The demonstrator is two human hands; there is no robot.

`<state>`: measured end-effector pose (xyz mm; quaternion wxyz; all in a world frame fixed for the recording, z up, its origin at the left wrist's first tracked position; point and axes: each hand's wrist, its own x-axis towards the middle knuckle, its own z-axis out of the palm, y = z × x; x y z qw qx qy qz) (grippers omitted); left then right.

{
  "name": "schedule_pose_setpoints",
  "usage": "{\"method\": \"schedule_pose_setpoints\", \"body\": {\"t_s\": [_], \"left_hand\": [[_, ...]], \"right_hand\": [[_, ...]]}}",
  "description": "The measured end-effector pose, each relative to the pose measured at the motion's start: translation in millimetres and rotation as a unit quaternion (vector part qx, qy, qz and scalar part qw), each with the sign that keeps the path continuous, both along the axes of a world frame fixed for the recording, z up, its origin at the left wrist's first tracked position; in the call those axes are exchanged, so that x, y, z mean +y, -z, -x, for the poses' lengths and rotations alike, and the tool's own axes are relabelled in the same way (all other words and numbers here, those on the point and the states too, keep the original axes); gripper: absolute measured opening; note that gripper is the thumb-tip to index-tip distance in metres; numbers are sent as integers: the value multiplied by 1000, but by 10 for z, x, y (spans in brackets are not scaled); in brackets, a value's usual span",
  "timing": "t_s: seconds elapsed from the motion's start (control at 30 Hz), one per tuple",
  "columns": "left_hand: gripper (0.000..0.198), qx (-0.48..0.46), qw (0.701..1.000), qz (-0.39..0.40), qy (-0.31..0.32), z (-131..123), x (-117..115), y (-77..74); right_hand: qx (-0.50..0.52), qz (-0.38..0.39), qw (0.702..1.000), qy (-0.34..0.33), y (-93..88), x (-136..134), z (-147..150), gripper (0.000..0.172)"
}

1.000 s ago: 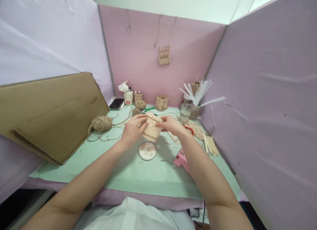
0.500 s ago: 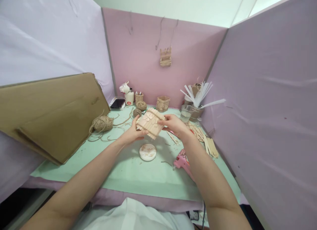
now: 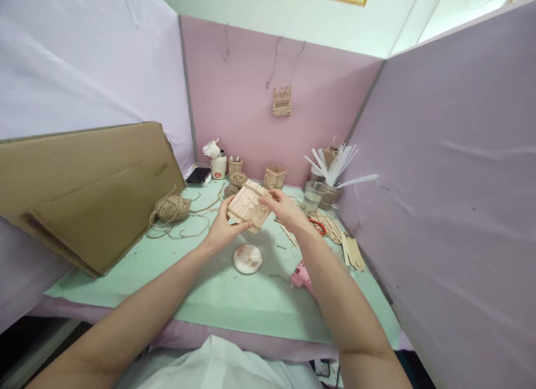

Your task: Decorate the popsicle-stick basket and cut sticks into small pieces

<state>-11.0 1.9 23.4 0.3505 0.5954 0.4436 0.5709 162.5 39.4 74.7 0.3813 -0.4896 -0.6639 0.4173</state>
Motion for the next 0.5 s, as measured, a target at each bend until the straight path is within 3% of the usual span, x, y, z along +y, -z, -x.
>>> {"method": "schedule_pose_setpoints", "body": {"t_s": [0.2,0.5], "left_hand": [[79,4,1000,-6,-9,-10,-13,23],[80,12,1000,-14,-12,-7,22,78]], "right_hand": [[8,-19,999,48,41,29,153,25],[15,-19,999,48,75,44,145,27]]}}
